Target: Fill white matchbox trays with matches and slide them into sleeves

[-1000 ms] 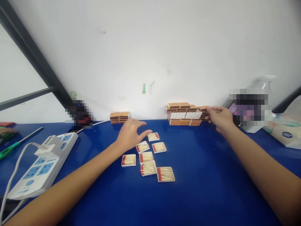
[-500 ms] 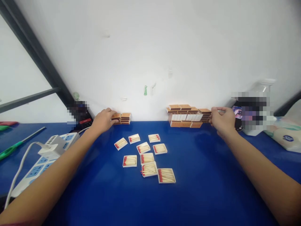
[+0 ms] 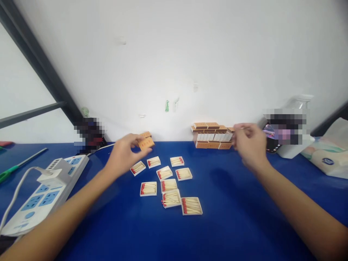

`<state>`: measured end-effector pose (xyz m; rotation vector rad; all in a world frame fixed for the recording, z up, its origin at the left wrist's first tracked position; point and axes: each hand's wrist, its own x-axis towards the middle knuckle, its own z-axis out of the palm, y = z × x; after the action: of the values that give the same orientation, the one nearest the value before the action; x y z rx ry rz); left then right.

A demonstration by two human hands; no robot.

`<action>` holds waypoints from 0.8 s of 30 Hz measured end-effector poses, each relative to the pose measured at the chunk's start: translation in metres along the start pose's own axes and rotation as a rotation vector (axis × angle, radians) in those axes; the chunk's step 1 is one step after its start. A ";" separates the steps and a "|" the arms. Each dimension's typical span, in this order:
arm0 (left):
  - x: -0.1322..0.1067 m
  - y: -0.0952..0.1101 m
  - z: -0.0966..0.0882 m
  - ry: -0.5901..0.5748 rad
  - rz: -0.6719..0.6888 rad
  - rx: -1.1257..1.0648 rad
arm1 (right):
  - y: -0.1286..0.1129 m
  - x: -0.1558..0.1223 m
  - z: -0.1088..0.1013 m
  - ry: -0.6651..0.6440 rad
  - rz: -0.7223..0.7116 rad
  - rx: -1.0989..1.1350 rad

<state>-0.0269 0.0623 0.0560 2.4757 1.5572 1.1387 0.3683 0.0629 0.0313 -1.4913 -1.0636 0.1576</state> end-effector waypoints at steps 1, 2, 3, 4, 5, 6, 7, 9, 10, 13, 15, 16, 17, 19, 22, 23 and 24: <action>-0.013 0.019 0.004 -0.004 0.049 -0.064 | -0.013 -0.022 0.006 -0.131 0.012 0.041; -0.025 0.035 0.008 -0.007 0.071 -0.125 | -0.027 -0.046 0.012 -0.308 0.036 0.102; -0.035 0.050 0.012 0.010 0.083 -0.175 | -0.040 -0.070 0.018 -0.594 0.121 0.252; -0.043 0.061 0.016 0.005 0.097 -0.226 | -0.052 -0.094 0.022 -0.813 0.209 0.379; -0.049 0.068 0.020 -0.009 0.107 -0.271 | -0.062 -0.115 0.026 -0.946 0.269 0.467; -0.054 0.073 0.023 -0.012 0.113 -0.293 | -0.069 -0.132 0.028 -1.013 0.305 0.523; -0.056 0.075 0.026 -0.018 0.122 -0.307 | -0.074 -0.145 0.030 -1.014 0.334 0.561; -0.059 0.073 0.031 -0.007 0.133 -0.319 | -0.075 -0.156 0.031 -0.971 0.371 0.583; -0.059 0.070 0.032 0.000 0.139 -0.321 | -0.074 -0.156 0.030 -0.941 0.388 0.579; -0.060 0.063 0.034 0.018 0.170 -0.315 | -0.068 -0.149 0.029 -0.911 0.438 0.543; -0.061 0.061 0.034 0.036 0.195 -0.298 | -0.066 -0.145 0.028 -0.914 0.451 0.521; -0.061 0.061 0.033 0.050 0.202 -0.289 | -0.066 -0.143 0.028 -0.905 0.445 0.516; -0.062 0.061 0.033 0.062 0.206 -0.281 | -0.067 -0.143 0.028 -0.875 0.431 0.517; -0.064 0.062 0.033 0.084 0.202 -0.272 | -0.069 -0.144 0.028 -0.759 0.398 0.524; -0.066 0.064 0.032 0.121 0.178 -0.273 | -0.072 -0.149 0.025 -0.623 0.399 0.545; -0.067 0.065 0.032 0.130 0.169 -0.274 | -0.074 -0.152 0.025 -0.667 0.412 0.553; -0.067 0.065 0.032 0.133 0.164 -0.273 | -0.075 -0.155 0.024 -0.750 0.425 0.559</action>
<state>0.0263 -0.0120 0.0179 2.4217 1.1452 1.4567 0.2268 -0.0365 0.0155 -1.1230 -1.1236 1.2868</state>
